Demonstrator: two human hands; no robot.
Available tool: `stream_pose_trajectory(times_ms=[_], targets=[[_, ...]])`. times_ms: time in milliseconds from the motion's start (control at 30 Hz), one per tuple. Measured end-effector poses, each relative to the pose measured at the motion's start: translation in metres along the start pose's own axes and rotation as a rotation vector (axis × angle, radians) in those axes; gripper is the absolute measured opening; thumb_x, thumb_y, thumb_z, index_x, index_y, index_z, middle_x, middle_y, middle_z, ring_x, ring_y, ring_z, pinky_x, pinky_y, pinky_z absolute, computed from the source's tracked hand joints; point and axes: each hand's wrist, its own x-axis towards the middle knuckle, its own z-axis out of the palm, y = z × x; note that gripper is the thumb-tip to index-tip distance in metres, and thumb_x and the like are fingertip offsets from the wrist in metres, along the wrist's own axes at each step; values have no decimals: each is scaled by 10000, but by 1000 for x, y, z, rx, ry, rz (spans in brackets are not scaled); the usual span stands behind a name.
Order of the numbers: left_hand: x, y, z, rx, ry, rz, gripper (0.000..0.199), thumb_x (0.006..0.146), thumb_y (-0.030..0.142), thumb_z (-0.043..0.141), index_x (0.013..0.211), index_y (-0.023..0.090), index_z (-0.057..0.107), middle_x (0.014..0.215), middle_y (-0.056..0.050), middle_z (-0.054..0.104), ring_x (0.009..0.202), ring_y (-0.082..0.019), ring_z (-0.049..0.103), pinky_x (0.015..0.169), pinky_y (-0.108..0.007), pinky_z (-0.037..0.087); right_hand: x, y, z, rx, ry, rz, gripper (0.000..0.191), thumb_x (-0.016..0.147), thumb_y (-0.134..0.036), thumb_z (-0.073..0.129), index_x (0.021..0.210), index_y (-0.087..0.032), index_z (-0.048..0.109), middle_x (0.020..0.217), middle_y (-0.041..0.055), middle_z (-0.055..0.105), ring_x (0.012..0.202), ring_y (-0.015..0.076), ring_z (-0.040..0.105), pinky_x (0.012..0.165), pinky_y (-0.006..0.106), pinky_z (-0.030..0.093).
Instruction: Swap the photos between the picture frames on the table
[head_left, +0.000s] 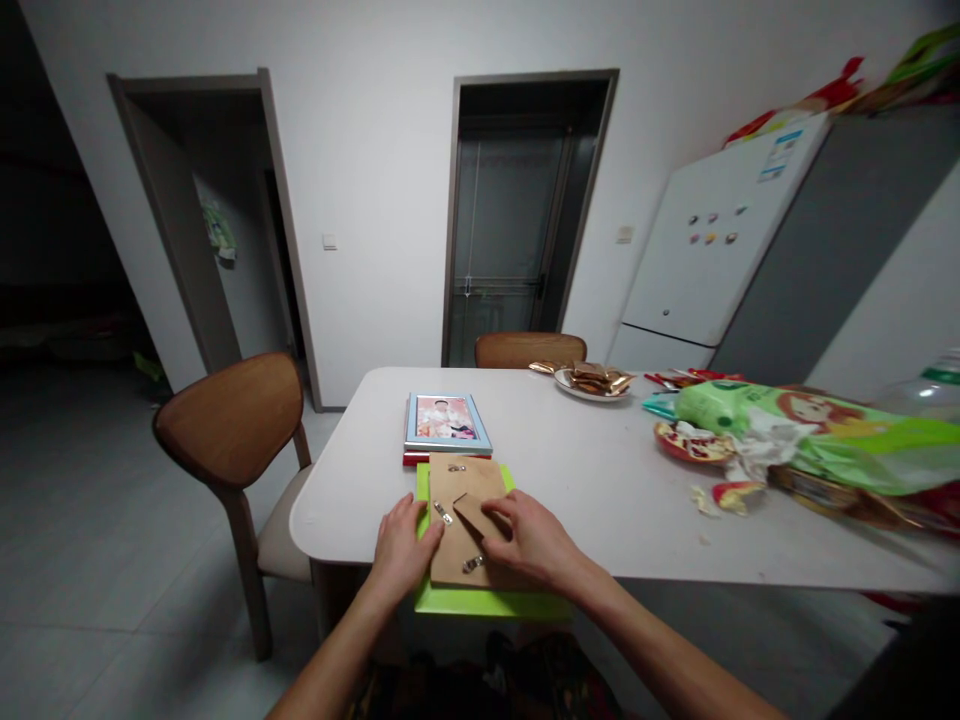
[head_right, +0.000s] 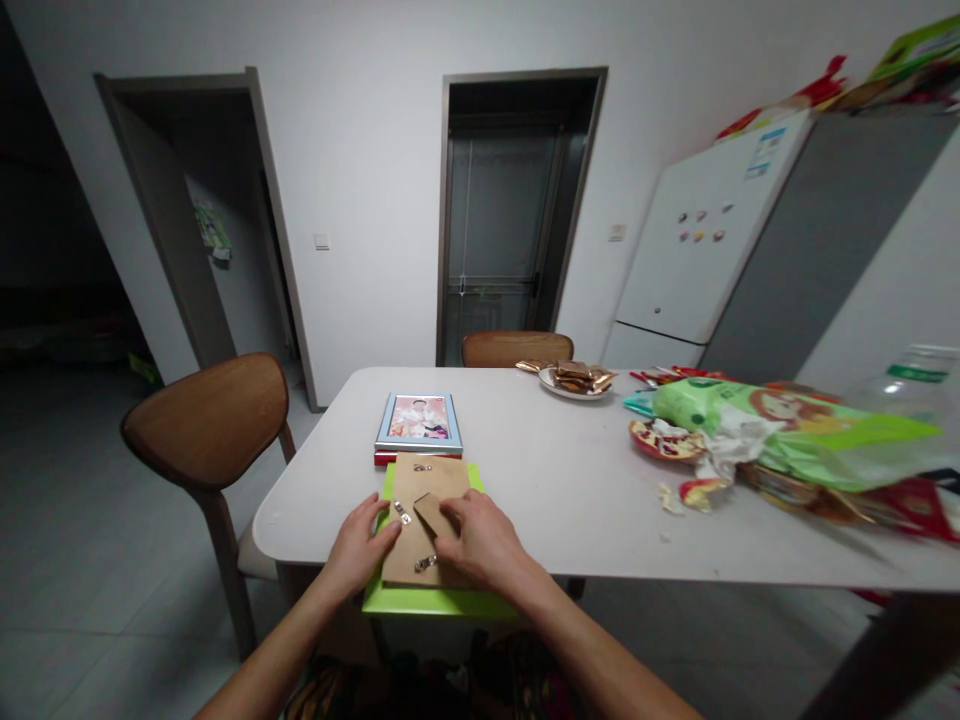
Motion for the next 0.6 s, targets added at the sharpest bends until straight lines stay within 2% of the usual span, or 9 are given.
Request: stream_pose_trajectory(times_ms=[100, 200, 300, 433, 500, 600], targets=[[5, 4, -4, -197, -4, -34, 269, 691, 351, 490, 848, 151, 577, 987, -76, 618, 945, -216, 542, 807, -312, 414, 3, -19, -9, 66, 31, -45, 282, 649, -263, 546, 910, -190, 624, 846, 57, 568, 771, 159, 499, 693, 243, 375], [12, -1, -22, -275, -13, -89, 292, 728, 395, 404, 797, 146, 540, 726, -27, 641, 682, -176, 596, 588, -268, 463, 7, -26, -8, 185, 55, -83, 341, 690, -322, 538, 999, -187, 590, 906, 61, 566, 800, 160, 505, 724, 258, 389], [15, -19, -52, -311, 3, -148, 299, 700, 406, 421, 808, 145, 520, 667, -9, 627, 631, -164, 594, 552, -254, 456, 10, -8, 1, 170, 93, -6, 384, 739, -358, 487, 1068, -172, 550, 942, 71, 561, 794, 158, 519, 739, 269, 390], [13, -47, -87, -278, 14, -239, 282, 653, 397, 457, 741, 137, 523, 622, -24, 621, 565, -167, 585, 499, -255, 441, 7, 34, 13, -70, 83, 204, 394, 737, -318, 466, 1087, -151, 535, 966, 99, 545, 817, 175, 535, 738, 271, 371], [14, -55, -95, -237, 8, -271, 264, 643, 388, 465, 705, 139, 529, 602, -23, 617, 536, -165, 579, 489, -256, 438, 5, 47, 16, -153, 38, 272, 419, 728, -313, 458, 1106, -143, 515, 958, 111, 554, 822, 194, 542, 713, 279, 370], [19, -61, -99, -120, 31, -291, 224, 635, 357, 496, 687, 144, 545, 564, -5, 600, 546, -168, 580, 509, -253, 436, 4, 52, 19, -189, -18, 296, 437, 720, -273, 435, 1124, -116, 491, 936, 128, 583, 841, 213, 546, 703, 284, 367]])
